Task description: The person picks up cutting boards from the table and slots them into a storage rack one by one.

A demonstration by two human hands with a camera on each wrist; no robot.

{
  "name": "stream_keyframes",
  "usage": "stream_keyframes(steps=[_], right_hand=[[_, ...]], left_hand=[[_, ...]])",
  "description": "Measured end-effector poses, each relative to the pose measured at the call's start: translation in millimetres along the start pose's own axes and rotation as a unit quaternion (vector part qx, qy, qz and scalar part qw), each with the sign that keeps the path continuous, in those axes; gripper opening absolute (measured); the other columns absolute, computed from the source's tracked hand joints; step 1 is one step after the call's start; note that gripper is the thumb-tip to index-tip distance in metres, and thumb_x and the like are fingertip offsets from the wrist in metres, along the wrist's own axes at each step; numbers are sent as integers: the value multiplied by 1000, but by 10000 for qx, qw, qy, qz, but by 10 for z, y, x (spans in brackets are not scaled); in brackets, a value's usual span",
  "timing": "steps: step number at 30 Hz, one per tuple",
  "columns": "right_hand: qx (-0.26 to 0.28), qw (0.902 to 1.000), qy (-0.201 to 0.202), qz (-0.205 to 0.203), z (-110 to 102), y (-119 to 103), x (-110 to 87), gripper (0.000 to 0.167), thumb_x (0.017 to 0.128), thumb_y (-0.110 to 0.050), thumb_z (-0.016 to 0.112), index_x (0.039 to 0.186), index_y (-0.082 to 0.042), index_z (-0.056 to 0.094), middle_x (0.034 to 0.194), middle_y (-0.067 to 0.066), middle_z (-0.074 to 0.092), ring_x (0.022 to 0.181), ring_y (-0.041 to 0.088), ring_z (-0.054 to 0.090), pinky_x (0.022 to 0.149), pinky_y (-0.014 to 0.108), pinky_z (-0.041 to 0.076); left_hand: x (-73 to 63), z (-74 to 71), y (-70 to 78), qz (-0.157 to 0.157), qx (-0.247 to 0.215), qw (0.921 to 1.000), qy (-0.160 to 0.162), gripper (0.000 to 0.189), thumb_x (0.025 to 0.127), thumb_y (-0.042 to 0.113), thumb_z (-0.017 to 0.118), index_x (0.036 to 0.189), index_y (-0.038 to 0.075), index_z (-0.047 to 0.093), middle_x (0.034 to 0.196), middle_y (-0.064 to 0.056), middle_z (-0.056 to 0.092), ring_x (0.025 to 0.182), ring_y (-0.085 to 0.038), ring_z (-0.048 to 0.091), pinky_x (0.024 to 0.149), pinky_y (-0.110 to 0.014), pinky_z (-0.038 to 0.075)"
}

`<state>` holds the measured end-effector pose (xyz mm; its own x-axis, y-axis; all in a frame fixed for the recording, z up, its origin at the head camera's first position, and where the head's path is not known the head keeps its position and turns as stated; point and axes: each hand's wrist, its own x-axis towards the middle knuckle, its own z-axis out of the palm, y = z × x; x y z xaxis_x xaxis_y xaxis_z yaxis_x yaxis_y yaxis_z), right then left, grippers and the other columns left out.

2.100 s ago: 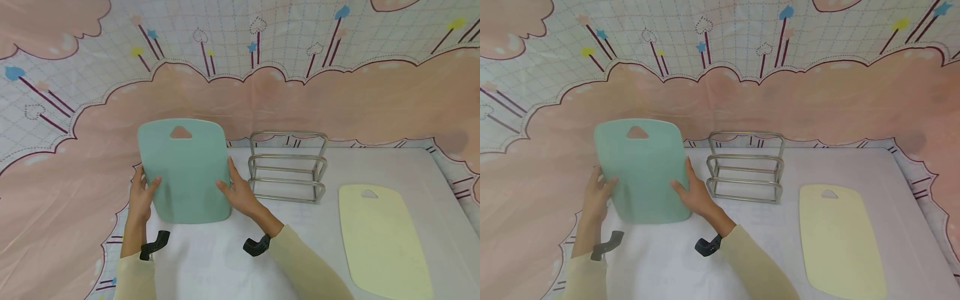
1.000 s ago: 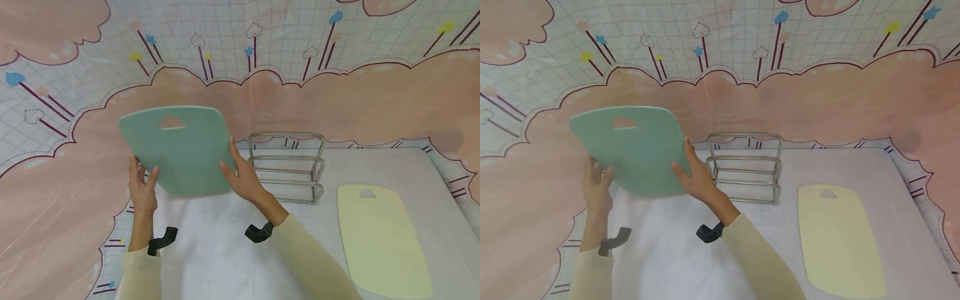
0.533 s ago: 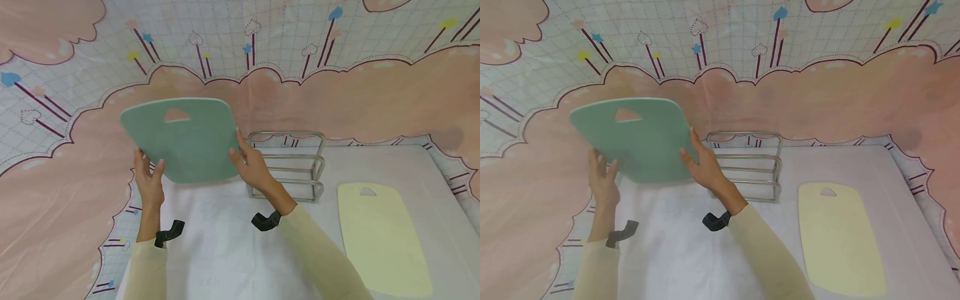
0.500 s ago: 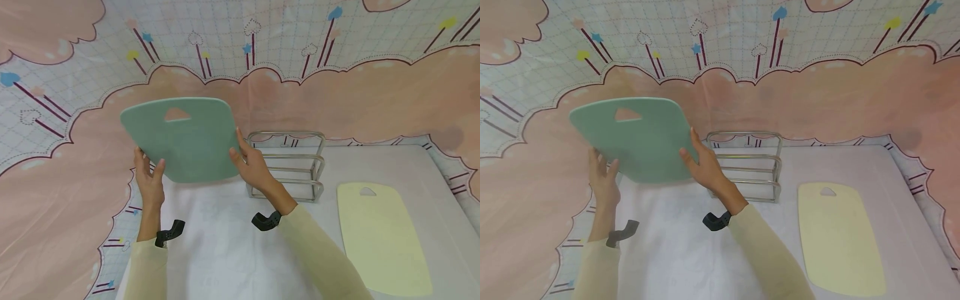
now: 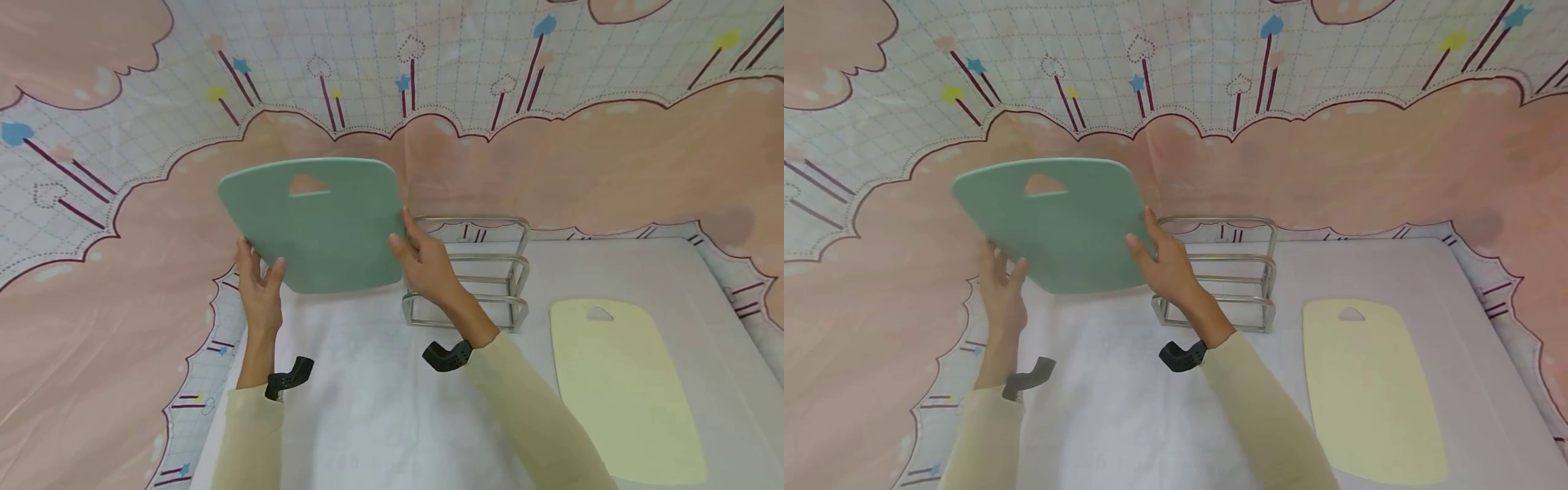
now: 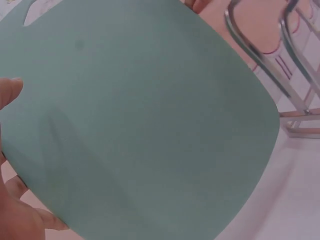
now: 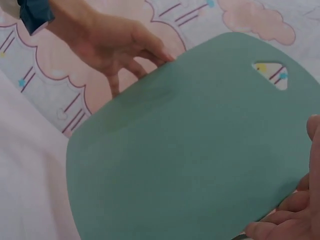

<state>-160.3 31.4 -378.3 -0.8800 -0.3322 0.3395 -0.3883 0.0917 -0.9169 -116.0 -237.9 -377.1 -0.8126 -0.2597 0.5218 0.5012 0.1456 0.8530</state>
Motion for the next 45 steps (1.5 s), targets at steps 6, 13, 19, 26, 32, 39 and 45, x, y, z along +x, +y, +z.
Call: stream_keyframes(steps=[6, 13, 19, 26, 32, 39, 45], right_hand=[[42, 9999, 155, 40, -97, -4, -47, 60, 102, -32, 46, 152, -12, 19, 151, 13, 30, 123, 19, 50, 99, 35, 41], [-113, 9992, 246, -290, -163, -13, -99, 59, 103, -26, 46, 151, -6, 17, 154, 10, 19, 131, 26, 40, 97, 41, 43], [-211, 9985, 284, -422, -230, -245, -191, 69, 102, -37, 42, 147, 8, 16, 152, 24, 18, 132, 38, 35, 99, 45, 40], [-433, 9974, 451, -361, -292, -408, -263, 84, 98, -55, 38, 145, 12, 18, 149, 28, 21, 131, 39, 35, 97, 47, 42], [-608, 9956, 610, -368, -361, -418, -319, 84, 98, -55, 37, 145, 12, 20, 148, 28, 24, 130, 42, 35, 96, 52, 41], [-553, 9963, 638, -183, -463, -412, -359, 75, 100, -45, 42, 146, 10, 19, 150, 25, 21, 135, 37, 30, 105, 44, 33], [-522, 9957, 728, -222, -547, -310, -367, 76, 99, -48, 43, 148, 6, 17, 152, 22, 20, 136, 34, 29, 106, 44, 31]], left_hand=[[-25, 110, 15, -105, 20, 9997, -217, 70, 87, -2, 56, 151, 6, 27, 148, -11, 26, 137, -30, 28, 105, -55, 29], [-47, 186, -7, -148, -117, 9994, -288, 72, 87, 0, 56, 152, 6, 24, 150, -10, 23, 138, -30, 27, 107, -56, 25], [-71, 250, -20, -151, -165, 9990, -390, 74, 88, -2, 55, 152, 5, 20, 150, -11, 22, 139, -31, 25, 107, -58, 24], [-107, 314, -32, -187, -74, 9985, -513, 75, 90, -1, 55, 153, 5, 15, 152, -11, 20, 139, -31, 24, 107, -54, 27], [-126, 385, -27, -141, -140, 9973, -706, 75, 91, -2, 54, 153, 4, 13, 154, -10, 17, 140, -30, 22, 107, -55, 26], [-131, 484, -28, 33, -62, 9953, -963, 75, 91, -10, 51, 153, 1, 11, 154, -13, 14, 139, -32, 23, 105, -58, 26], [-145, 568, -43, 5, -252, 9941, -1055, 75, 91, -7, 52, 153, 2, 11, 155, -11, 14, 139, -30, 23, 106, -57, 25]])
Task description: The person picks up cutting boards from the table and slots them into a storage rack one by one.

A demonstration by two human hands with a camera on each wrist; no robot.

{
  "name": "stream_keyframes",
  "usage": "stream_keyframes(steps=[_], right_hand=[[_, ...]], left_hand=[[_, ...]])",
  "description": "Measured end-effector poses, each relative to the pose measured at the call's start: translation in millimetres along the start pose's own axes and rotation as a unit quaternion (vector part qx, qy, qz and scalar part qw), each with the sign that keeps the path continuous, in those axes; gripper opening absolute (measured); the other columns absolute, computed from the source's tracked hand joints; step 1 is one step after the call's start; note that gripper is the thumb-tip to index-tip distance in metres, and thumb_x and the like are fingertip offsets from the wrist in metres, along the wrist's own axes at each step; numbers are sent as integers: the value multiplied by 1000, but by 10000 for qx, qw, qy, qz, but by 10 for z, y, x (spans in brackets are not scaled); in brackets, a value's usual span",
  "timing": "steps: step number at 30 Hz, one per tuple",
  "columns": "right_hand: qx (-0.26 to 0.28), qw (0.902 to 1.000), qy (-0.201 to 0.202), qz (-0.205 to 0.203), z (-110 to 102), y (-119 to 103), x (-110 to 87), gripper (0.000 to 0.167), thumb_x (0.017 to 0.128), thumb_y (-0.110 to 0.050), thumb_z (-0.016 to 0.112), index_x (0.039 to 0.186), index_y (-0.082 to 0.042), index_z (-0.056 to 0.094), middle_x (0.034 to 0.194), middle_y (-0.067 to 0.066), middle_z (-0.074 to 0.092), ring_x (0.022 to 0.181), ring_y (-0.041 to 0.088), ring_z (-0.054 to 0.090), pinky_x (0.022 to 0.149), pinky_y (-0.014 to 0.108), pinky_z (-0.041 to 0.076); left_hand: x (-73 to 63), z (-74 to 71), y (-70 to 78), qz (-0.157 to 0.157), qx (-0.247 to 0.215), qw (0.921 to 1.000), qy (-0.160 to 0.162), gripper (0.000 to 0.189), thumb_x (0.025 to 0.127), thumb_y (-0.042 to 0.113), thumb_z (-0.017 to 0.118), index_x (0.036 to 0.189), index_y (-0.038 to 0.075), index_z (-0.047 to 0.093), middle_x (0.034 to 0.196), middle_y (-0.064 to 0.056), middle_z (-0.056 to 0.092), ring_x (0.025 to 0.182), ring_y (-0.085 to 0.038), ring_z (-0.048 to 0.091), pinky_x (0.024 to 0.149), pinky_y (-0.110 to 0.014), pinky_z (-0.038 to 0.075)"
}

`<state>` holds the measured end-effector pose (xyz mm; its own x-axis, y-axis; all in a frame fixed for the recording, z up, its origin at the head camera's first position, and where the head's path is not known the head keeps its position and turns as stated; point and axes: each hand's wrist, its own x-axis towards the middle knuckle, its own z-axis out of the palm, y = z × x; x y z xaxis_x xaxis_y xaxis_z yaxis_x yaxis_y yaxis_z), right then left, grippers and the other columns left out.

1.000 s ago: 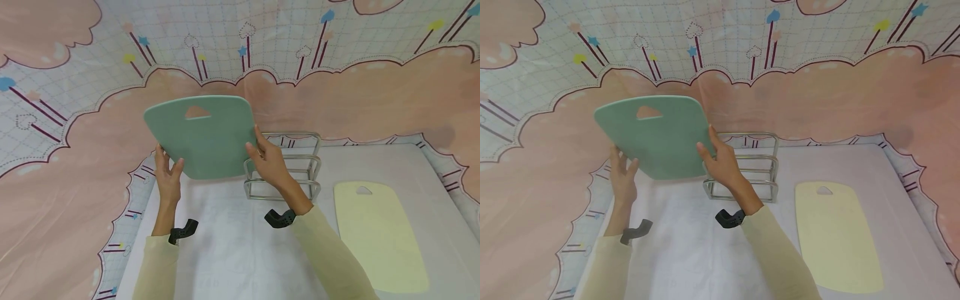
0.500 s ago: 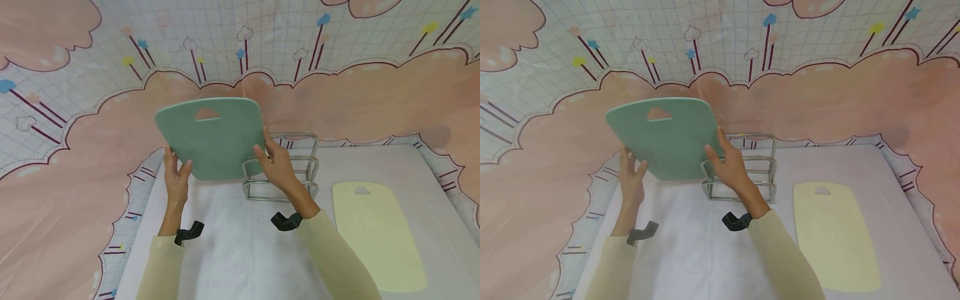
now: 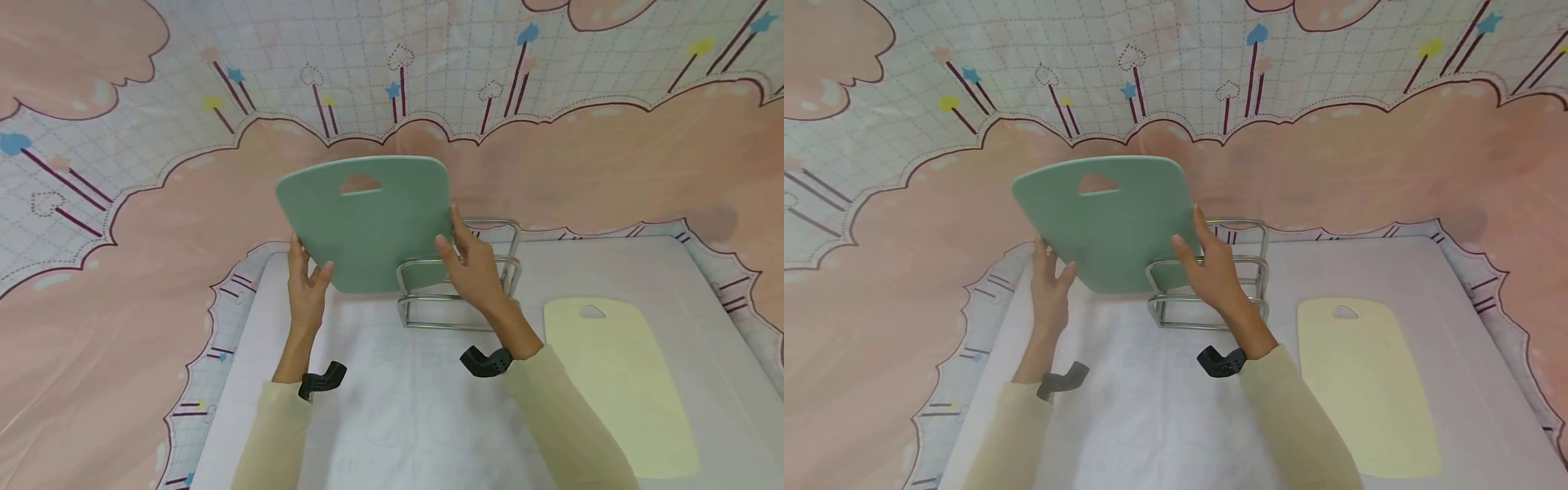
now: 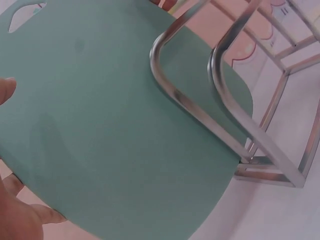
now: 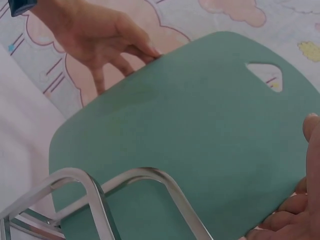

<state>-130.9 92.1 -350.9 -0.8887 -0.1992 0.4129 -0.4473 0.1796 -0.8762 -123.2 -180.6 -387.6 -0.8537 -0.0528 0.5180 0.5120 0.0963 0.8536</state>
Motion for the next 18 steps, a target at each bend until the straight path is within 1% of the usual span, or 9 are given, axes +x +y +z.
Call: stream_keyframes(steps=[2, 4, 6, 9, 11, 12, 14, 17, 18], right_hand=[[-17, 10000, 19, 9, -21, 118, 4, 76, 98, -50, 43, 149, 1, 17, 153, 17, 20, 137, 29, 30, 106, 41, 32], [7, 9999, 5, 100, -57, 133, -4, 70, 100, -43, 43, 150, -2, 16, 153, 15, 19, 137, 28, 30, 106, 41, 32], [11, 9999, 2, 159, -93, 208, -13, 67, 101, -41, 44, 151, -6, 16, 154, 10, 19, 136, 23, 31, 105, 38, 34], [-25, 9996, 24, 274, -143, 209, -33, 64, 102, -36, 45, 151, -8, 16, 154, 8, 20, 135, 24, 34, 104, 40, 36], [-114, 9995, 76, 285, -167, 304, -33, 67, 100, -43, 45, 152, -12, 17, 153, 5, 21, 134, 22, 35, 103, 40, 37], [-134, 9994, 82, 309, -183, 310, -36, 68, 99, -44, 45, 152, -12, 17, 153, 5, 21, 134, 22, 36, 103, 41, 37], [-198, 9992, 116, 315, -217, 316, -43, 66, 100, -42, 45, 152, -12, 17, 153, 6, 23, 133, 24, 38, 102, 41, 38], [-213, 9992, 181, 289, -265, 302, -66, 61, 102, -32, 44, 150, -6, 18, 152, 12, 25, 131, 29, 41, 101, 43, 39], [-233, 9991, 199, 296, -279, 250, -82, 60, 103, -30, 44, 150, -3, 19, 151, 14, 26, 130, 31, 42, 101, 44, 38]], left_hand=[[-4, 25, 6, -47, -50, 10000, -35, 76, 90, -7, 53, 153, 3, 11, 155, -11, 13, 140, -30, 22, 106, -57, 25], [-8, 50, 11, -78, -22, 9999, -66, 77, 90, -9, 52, 153, 3, 10, 155, -11, 13, 140, -31, 22, 106, -57, 25], [-10, 86, 18, -100, -62, 9999, -91, 76, 90, -10, 52, 153, 4, 11, 155, -11, 13, 139, -31, 23, 106, -57, 25], [-7, 128, 25, -74, -121, 9998, -133, 75, 90, -9, 51, 153, 3, 13, 155, -11, 14, 138, -32, 25, 106, -58, 26], [-2, 157, 31, -56, -174, 9997, -172, 74, 90, -9, 51, 153, 3, 13, 155, -11, 14, 138, -31, 26, 105, -58, 26], [-1, 167, 36, -60, -154, 9997, -189, 74, 90, -9, 51, 153, 3, 13, 155, -11, 14, 138, -31, 25, 106, -57, 26], [7, 190, 45, -80, -125, 9996, -236, 74, 91, -10, 50, 153, 2, 12, 156, -11, 12, 139, -30, 23, 106, -57, 25], [7, 226, 59, -168, -134, 9993, -297, 75, 91, -11, 50, 153, 1, 10, 157, -12, 9, 141, -30, 21, 107, -56, 23], [4, 237, 62, -199, -164, 9992, -315, 74, 91, -11, 49, 153, 1, 9, 157, -13, 9, 141, -30, 20, 108, -55, 23]])
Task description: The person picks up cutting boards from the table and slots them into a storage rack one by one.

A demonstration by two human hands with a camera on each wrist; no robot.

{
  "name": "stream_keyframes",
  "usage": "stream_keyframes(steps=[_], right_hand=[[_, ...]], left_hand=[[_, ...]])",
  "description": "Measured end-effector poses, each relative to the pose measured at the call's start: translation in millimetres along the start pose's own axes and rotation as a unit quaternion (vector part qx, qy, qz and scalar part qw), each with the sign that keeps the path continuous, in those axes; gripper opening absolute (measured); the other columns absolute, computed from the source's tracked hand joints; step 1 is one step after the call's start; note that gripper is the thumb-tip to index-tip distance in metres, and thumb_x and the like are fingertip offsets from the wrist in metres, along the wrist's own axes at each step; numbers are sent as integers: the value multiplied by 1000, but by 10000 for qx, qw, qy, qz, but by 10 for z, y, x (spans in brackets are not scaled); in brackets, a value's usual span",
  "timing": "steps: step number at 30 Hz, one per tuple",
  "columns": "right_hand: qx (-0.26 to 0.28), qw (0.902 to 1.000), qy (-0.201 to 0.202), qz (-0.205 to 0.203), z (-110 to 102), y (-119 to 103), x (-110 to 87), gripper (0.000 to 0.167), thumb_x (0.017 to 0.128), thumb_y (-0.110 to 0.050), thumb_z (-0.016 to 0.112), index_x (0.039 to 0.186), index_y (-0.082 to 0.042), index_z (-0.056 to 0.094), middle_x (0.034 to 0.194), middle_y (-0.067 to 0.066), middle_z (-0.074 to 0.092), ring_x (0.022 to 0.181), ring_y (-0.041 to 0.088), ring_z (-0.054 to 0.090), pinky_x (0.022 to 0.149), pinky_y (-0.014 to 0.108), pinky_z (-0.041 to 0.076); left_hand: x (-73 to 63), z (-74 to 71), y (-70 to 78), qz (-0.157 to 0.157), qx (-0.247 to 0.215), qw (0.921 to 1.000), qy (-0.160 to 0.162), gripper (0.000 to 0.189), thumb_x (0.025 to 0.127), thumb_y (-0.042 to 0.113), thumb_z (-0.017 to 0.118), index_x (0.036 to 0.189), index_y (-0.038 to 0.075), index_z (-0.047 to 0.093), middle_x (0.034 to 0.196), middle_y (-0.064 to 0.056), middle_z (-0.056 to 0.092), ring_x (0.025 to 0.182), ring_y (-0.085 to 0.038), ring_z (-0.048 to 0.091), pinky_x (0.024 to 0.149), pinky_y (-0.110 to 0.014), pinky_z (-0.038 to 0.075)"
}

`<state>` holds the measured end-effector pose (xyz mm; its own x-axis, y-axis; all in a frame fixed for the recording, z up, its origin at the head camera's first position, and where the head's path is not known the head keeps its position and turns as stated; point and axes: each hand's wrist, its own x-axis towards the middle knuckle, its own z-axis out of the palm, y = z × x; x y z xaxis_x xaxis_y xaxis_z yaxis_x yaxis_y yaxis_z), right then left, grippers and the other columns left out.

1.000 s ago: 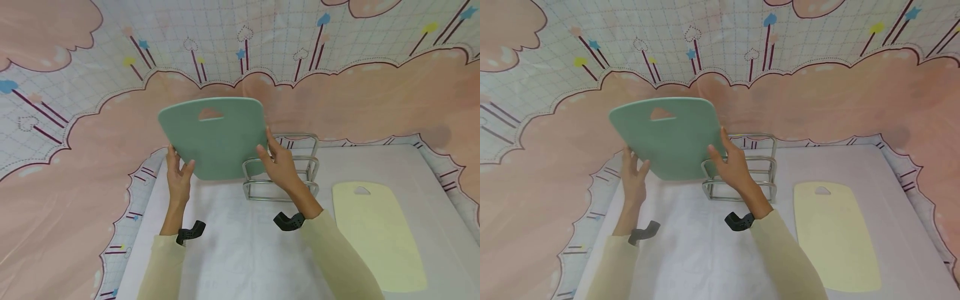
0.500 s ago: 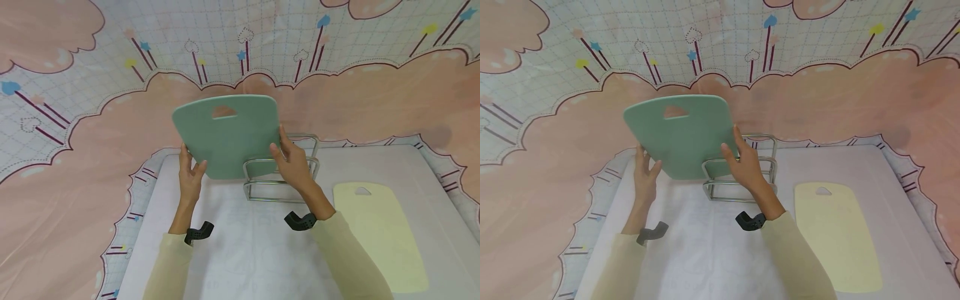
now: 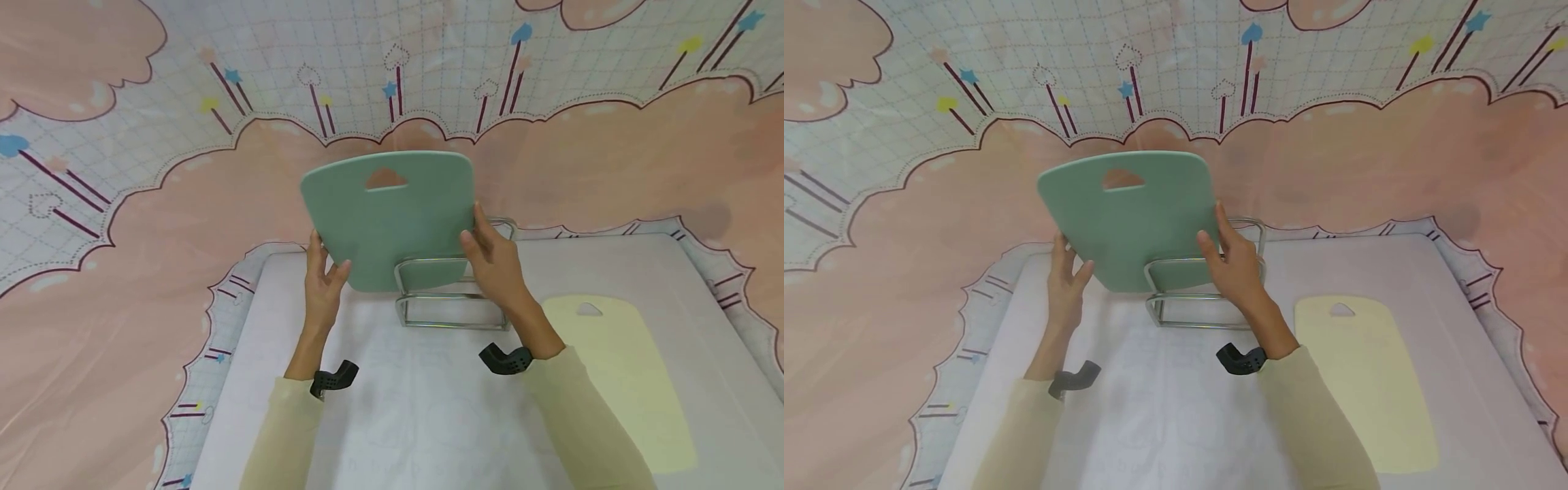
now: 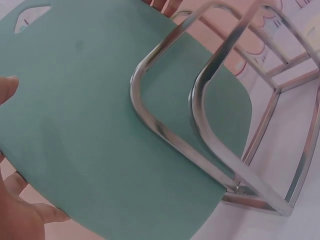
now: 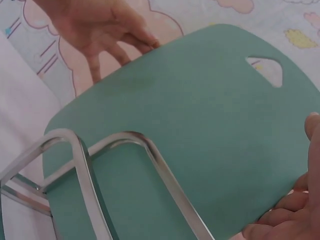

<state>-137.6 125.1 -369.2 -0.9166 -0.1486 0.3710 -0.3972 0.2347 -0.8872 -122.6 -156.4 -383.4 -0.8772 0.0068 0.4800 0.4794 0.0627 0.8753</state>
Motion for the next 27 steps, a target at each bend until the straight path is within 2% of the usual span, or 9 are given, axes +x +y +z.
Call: stream_keyframes(steps=[6, 9, 11, 15, 18, 21, 27], right_hand=[[-99, 9999, 115, 48, -93, -298, -71, 55, 103, -18, 43, 146, 8, 20, 148, 24, 28, 127, 39, 42, 100, 46, 38], [-176, 9997, 173, 29, -128, -307, -81, 54, 103, -14, 43, 145, 10, 21, 146, 26, 30, 126, 39, 44, 99, 47, 39], [-250, 9995, 208, 42, -156, -301, -91, 56, 103, -19, 43, 145, 10, 21, 143, 28, 35, 124, 40, 46, 97, 49, 40], [-271, 9992, 256, 126, -202, -93, -81, 58, 103, -25, 44, 148, 3, 20, 146, 21, 35, 126, 35, 46, 97, 48, 41], [-256, 9992, 287, 121, -230, 78, -67, 59, 102, -29, 45, 150, -4, 21, 151, 11, 27, 131, 28, 41, 100, 44, 39], [-272, 9990, 354, 57, -258, 142, -69, 61, 101, -35, 46, 150, -10, 21, 152, 3, 25, 133, 23, 38, 101, 42, 38], [-308, 9986, 435, 32, -314, 188, -82, 61, 101, -36, 47, 150, -11, 22, 152, 0, 26, 133, 21, 38, 102, 42, 37]], left_hand=[[9, 80, 6, -199, -126, 9997, -86, 75, 91, -10, 49, 152, -2, 5, 157, -16, 4, 142, -32, 15, 109, -55, 20], [8, 119, 7, -242, -98, 9996, -132, 76, 92, -8, 49, 152, -1, 3, 157, -16, 3, 142, -33, 14, 109, -54, 20], [10, 146, 4, -235, -99, 9995, -173, 76, 92, -8, 50, 152, 0, 4, 157, -15, 4, 142, -32, 15, 109, -54, 20], [22, 195, -15, -175, -181, 9994, -247, 76, 92, -9, 50, 152, 0, 5, 156, -16, 5, 141, -31, 17, 109, -55, 21], [34, 225, -34, -162, -275, 9992, -256, 75, 91, -10, 49, 152, 0, 6, 156, -16, 5, 142, -31, 17, 109, -55, 20], [48, 256, -46, -158, -366, 9988, -295, 75, 91, -12, 48, 152, -1, 6, 157, -15, 5, 143, -30, 15, 110, -55, 19], [63, 313, -71, -93, -468, 9981, -389, 75, 91, -11, 48, 153, 1, 7, 157, -14, 7, 142, -30, 16, 109, -55, 20]])
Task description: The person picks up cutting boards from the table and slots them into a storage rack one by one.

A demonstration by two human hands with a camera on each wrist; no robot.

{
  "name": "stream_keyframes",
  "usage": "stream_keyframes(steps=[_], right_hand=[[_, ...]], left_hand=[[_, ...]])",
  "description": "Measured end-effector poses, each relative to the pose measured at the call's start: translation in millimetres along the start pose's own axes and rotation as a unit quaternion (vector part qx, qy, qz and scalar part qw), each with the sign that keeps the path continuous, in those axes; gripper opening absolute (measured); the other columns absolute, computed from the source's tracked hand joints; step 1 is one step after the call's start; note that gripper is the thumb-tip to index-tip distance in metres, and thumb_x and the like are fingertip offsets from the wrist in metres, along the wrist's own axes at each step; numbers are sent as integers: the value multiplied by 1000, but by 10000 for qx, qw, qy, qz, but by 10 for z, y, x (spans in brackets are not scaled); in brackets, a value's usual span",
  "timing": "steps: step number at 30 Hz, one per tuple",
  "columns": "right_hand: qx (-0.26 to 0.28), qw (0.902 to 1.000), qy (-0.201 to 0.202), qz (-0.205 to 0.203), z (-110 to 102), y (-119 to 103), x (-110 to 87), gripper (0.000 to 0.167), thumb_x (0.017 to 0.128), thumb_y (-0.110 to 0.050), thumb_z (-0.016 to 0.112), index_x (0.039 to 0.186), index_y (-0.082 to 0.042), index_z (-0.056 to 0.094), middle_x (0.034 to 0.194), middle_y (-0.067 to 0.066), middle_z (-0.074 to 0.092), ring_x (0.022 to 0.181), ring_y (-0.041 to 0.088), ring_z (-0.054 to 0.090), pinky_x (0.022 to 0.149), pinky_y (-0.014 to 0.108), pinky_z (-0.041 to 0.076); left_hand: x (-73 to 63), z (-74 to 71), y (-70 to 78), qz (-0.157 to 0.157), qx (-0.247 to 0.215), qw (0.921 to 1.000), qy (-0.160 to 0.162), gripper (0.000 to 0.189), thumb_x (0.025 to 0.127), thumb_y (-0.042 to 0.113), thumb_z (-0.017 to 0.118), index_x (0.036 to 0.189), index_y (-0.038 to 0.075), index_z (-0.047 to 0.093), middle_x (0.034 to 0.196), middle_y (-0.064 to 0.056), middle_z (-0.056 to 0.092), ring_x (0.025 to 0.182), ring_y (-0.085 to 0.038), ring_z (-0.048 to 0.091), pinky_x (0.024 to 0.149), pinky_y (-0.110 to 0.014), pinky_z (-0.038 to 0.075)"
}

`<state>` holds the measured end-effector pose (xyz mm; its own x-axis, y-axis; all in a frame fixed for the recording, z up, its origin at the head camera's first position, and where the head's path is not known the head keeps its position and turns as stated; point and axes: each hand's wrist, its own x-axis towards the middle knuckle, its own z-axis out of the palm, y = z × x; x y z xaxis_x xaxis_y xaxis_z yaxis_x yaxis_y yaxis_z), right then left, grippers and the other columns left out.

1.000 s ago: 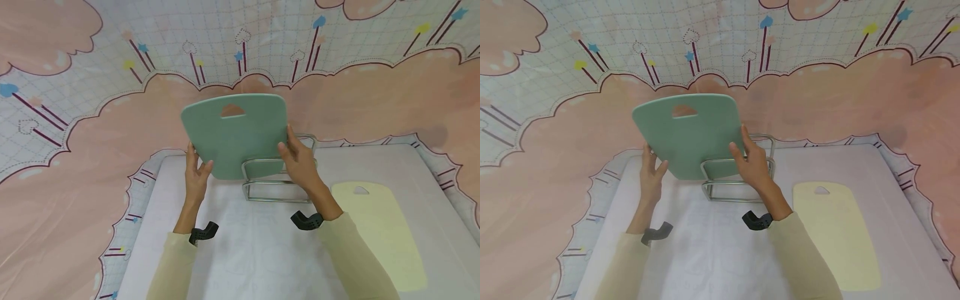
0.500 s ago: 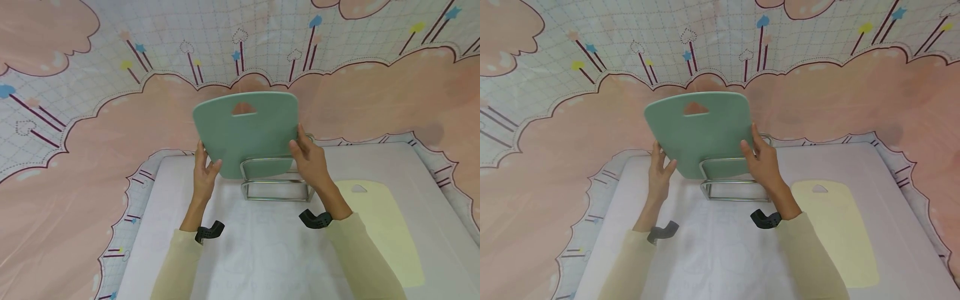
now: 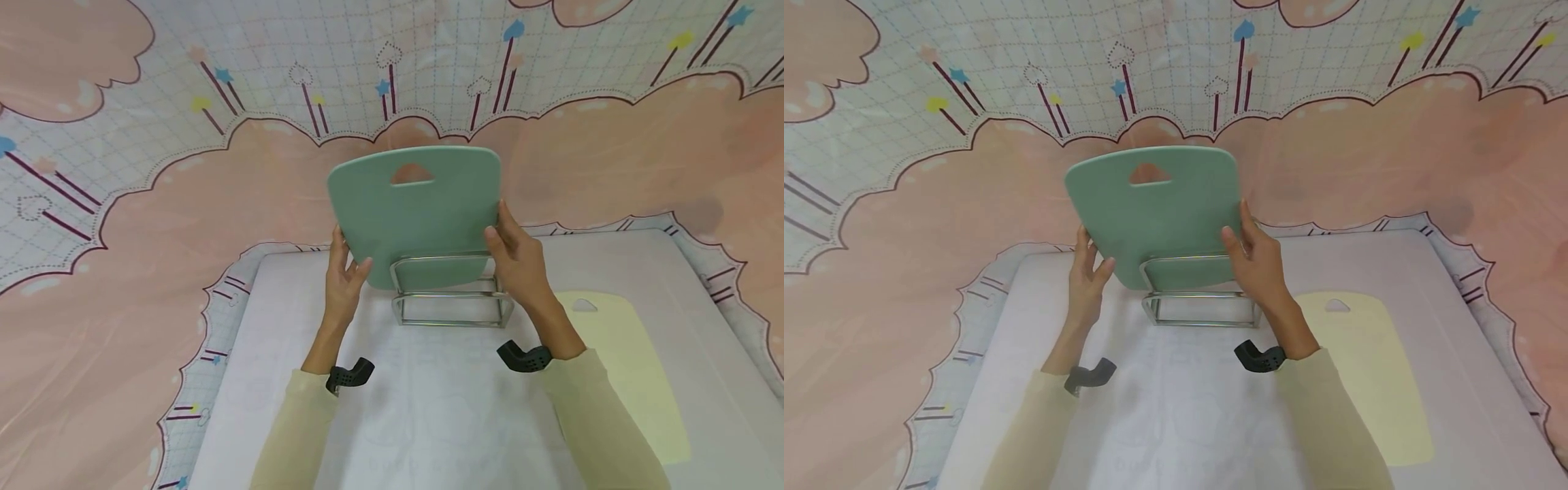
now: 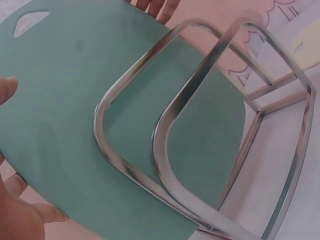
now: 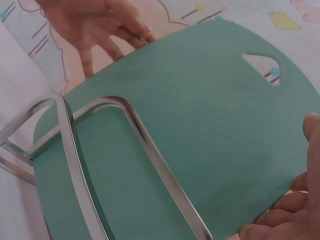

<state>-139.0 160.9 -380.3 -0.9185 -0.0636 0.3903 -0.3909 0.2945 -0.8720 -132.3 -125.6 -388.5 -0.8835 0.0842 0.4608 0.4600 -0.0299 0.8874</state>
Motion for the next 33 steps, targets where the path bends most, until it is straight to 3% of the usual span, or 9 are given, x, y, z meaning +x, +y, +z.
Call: stream_keyframes(steps=[10, 20, 21, 28, 33], right_hand=[[-300, 9994, 124, -98, -105, 10, -43, 57, 102, -28, 48, 150, -9, 23, 151, 5, 28, 133, 23, 37, 102, 39, 38], [-248, 9994, 246, 79, -199, 34, -82, 55, 102, -27, 47, 149, -9, 25, 150, 6, 30, 135, 23, 34, 104, 36, 36], [-209, 9994, 253, 94, -211, 37, -83, 55, 102, -26, 47, 149, -7, 25, 150, 8, 29, 136, 24, 33, 105, 35, 35], [-184, 9992, 304, 180, -263, -271, -129, 53, 103, -17, 45, 145, 7, 25, 148, 19, 29, 135, 31, 33, 106, 35, 33], [-221, 9989, 354, 202, -286, -278, -139, 53, 103, -17, 45, 145, 8, 24, 148, 20, 30, 135, 31, 32, 106, 36, 33]], left_hand=[[11, 63, -26, -126, 92, 9996, -214, 75, 93, -7, 49, 153, 3, 4, 158, -13, 6, 143, -30, 12, 109, -57, 17], [22, 148, -33, -109, 131, 9992, -360, 76, 92, -7, 49, 153, 3, 4, 158, -14, 6, 142, -32, 13, 108, -59, 17], [25, 151, -78, -116, 133, 9992, -358, 75, 94, -1, 51, 153, 4, 5, 158, -13, 6, 143, -31, 13, 108, -59, 17], [37, 216, -71, -160, 229, 9985, -478, 74, 94, 0, 51, 154, 6, 7, 157, -12, 12, 142, -31, 18, 108, -58, 21], [69, 239, -95, -79, 156, 9982, -582, 74, 95, 2, 52, 153, 4, 7, 158, -12, 9, 141, -33, 17, 107, -58, 22]])
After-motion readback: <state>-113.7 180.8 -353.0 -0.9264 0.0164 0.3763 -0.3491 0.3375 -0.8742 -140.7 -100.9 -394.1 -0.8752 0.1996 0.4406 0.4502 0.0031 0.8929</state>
